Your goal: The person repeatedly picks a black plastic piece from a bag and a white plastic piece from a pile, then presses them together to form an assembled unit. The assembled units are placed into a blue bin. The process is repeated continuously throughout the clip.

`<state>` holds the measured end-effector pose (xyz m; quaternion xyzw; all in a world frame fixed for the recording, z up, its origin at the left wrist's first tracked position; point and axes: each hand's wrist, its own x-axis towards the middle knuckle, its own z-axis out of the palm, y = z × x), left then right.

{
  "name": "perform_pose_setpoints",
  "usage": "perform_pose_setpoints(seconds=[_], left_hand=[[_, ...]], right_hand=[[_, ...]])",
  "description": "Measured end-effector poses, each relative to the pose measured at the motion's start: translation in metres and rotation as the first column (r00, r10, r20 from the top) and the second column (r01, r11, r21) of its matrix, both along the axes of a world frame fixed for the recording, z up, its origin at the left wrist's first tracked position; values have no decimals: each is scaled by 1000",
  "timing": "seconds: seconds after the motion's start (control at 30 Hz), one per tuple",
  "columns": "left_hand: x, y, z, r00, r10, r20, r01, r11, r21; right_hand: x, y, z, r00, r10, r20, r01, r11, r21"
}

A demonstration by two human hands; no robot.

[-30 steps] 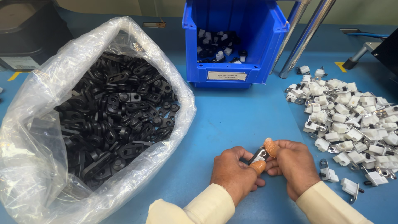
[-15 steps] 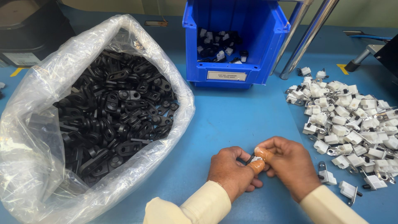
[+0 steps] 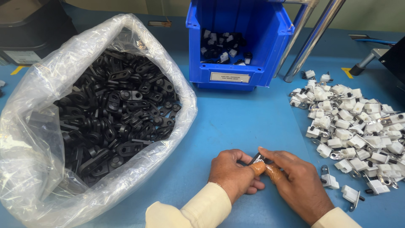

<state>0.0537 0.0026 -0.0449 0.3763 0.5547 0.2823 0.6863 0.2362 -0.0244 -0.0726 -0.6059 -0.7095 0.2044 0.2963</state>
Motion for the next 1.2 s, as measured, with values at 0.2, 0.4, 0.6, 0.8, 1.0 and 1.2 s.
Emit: perform_pose_setpoints(seconds=[0.2, 0.4, 0.6, 0.8, 1.0, 1.2], left_hand=[[-5, 9, -4, 997, -40, 60, 43, 997, -56], [-12, 14, -10, 991, -131, -3, 131, 991, 17], [-17, -3, -10, 985, -124, -117, 158, 921, 355], [-14, -8, 2, 973, -8, -230, 108, 897, 428], [-19, -7, 9, 953, -43, -301, 167, 901, 401], [-25, -10, 6, 948, -43, -316, 202, 848, 491]], right_hand=[[4, 9, 11, 961, -146, -235, 90, 968, -233], [13, 27, 7, 882, -186, -433, -42, 884, -466], [6, 20, 5, 772, -371, -517, 53, 847, -529], [-10, 14, 8, 768, -290, -571, 11, 897, -441], [-6, 8, 7, 930, -179, -321, 61, 937, -343], [-3, 15, -1, 711, -333, -620, -19, 872, -489]])
